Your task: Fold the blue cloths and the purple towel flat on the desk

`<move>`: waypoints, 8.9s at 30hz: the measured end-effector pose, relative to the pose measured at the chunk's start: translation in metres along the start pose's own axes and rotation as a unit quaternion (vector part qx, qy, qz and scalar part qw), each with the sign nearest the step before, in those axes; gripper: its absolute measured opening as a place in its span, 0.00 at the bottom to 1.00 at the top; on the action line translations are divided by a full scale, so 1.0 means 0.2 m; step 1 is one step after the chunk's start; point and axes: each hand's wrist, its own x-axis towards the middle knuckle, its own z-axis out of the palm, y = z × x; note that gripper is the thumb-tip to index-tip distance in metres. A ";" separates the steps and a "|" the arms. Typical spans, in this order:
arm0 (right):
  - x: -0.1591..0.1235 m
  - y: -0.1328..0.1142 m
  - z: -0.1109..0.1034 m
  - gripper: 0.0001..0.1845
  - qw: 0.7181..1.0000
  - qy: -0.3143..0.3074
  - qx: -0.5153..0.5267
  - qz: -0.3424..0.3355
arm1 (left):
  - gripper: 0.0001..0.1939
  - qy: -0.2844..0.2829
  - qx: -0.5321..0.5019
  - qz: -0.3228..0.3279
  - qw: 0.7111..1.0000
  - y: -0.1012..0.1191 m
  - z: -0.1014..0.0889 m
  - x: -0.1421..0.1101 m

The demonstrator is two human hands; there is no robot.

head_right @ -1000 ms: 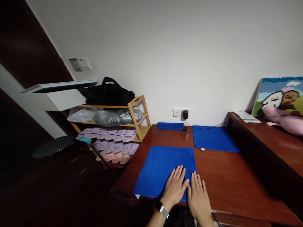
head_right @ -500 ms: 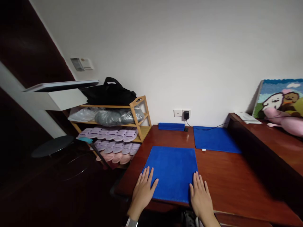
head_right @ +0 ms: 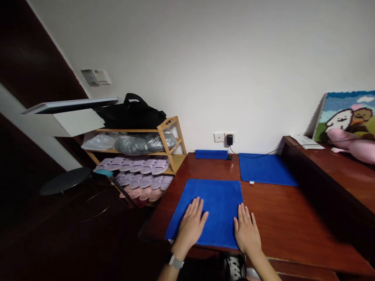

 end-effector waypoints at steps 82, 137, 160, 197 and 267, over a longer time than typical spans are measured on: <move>0.64 -0.03 -0.09 0.37 0.999 -0.013 0.007 0.038 | 0.35 -0.081 -0.039 0.084 0.992 0.15 0.16 0.59; 0.71 -0.02 -0.07 0.37 1.000 -0.008 0.010 0.005 | 0.39 -0.122 0.029 -0.087 0.988 -0.51 0.09 0.56; 0.59 -0.01 -0.10 0.37 1.000 -0.010 -0.005 0.023 | 0.37 -0.059 -0.015 0.075 0.995 0.11 0.17 0.57; 0.29 -0.06 -0.06 0.37 0.999 -0.008 -0.029 0.027 | 0.31 -0.018 -0.032 0.064 0.997 0.15 0.13 0.26; 0.63 0.52 -0.09 0.34 0.998 0.038 -0.028 0.043 | 0.29 0.011 0.117 -0.050 0.992 -0.88 0.08 -0.24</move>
